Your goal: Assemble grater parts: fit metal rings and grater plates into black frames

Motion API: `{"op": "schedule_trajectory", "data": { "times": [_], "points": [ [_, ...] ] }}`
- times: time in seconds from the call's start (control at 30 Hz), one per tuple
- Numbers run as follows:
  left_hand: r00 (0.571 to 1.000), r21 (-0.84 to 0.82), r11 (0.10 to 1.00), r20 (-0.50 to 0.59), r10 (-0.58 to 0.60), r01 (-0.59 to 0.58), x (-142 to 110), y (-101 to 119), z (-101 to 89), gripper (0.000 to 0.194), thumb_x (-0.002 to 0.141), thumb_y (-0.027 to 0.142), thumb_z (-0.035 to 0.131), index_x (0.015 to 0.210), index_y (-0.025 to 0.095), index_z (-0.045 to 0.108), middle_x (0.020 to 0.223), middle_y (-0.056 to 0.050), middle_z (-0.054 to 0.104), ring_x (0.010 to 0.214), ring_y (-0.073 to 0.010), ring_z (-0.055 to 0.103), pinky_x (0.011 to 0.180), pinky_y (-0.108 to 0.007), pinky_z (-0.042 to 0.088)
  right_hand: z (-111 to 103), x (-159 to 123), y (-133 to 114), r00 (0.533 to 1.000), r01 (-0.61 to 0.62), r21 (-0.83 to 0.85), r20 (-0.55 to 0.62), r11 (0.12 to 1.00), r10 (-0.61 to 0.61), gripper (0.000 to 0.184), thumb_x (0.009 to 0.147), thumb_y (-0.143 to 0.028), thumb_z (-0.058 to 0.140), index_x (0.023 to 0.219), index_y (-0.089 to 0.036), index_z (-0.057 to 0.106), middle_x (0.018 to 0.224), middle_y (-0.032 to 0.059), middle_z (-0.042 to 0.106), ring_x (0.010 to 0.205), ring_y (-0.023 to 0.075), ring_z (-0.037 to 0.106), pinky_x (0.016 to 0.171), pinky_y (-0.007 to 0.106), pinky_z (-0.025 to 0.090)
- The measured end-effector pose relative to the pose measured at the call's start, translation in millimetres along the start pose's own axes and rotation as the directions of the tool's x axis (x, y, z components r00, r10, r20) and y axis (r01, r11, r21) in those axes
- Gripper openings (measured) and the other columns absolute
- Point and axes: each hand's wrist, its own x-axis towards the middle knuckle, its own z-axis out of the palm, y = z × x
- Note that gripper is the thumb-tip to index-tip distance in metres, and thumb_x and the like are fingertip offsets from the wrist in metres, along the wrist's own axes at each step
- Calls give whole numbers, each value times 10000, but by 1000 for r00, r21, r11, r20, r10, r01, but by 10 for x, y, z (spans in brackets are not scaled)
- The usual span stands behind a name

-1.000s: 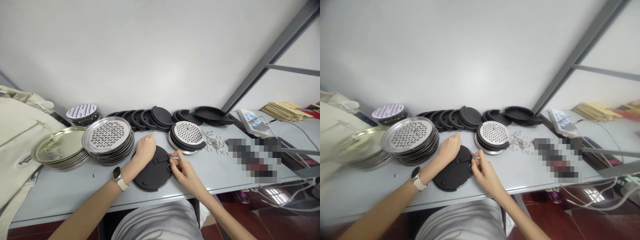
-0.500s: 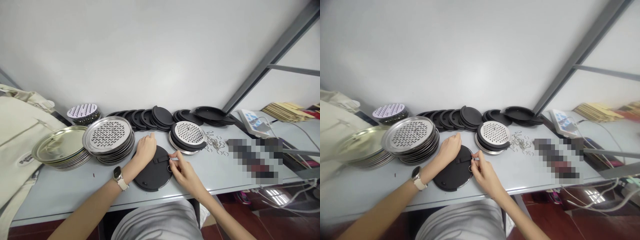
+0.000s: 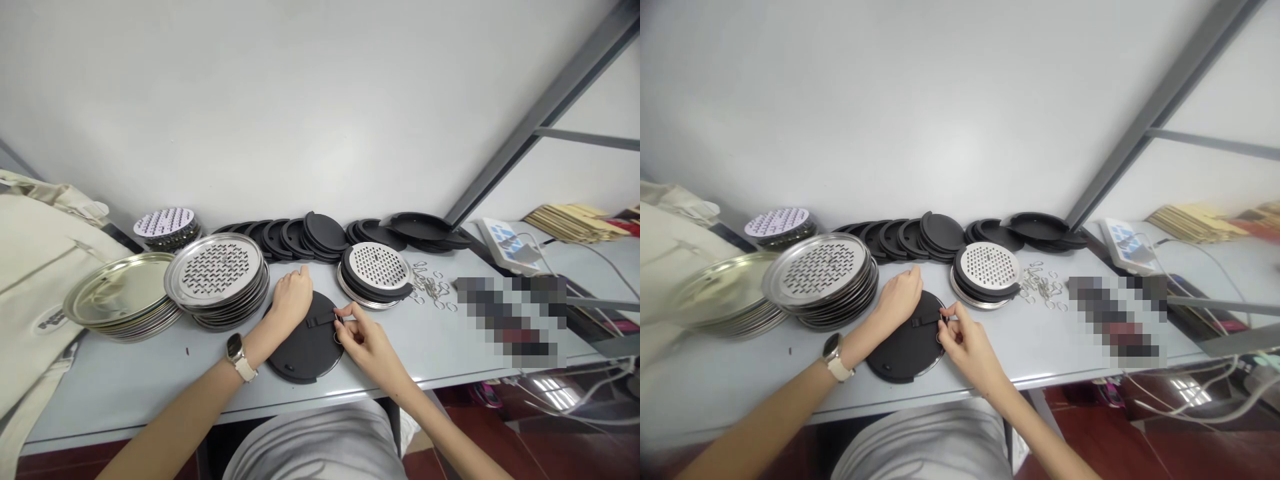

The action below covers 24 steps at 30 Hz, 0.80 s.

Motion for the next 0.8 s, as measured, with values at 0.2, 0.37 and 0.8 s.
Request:
{"op": "schedule_trajectory", "data": {
  "times": [0.2, 0.37, 0.8],
  "points": [
    [1000, -16, 1000, 5, -9, 9, -2, -1, -4, 199, 946, 109, 343, 1003, 99, 533, 833, -119, 658, 822, -247, 680, 681, -303, 494, 10, 5, 14, 999, 1, -14, -53, 1000, -2, 148, 945, -340, 476, 996, -202, 466, 591, -93, 307, 524, 105, 323, 532, 223, 286],
    [1000, -35, 999, 10, -12, 13, 2, 6, -30, 198, 938, 98, 346, 997, 93, 535, 832, -128, 652, 850, -252, 674, 702, -311, 495, 18, 7, -9, 995, 29, -147, -95, 989, -43, 141, 947, -314, 479, 1033, -202, 489, 658, -59, 402, 560, 120, 419, 547, 236, 366],
    [998, -94, 995, -44, 42, -46, -110, -28, -36, 251, 906, 36, 295, 949, 137, 520, 912, -114, 628, 898, -231, 624, 809, -348, 479, 260, -278, -18, 955, 232, -659, 15, 716, -295, 641, 982, -321, 396, 1531, -173, 99, 1522, 150, 304, 1350, 304, 352, 1055, 482, 424]
  ]
}}
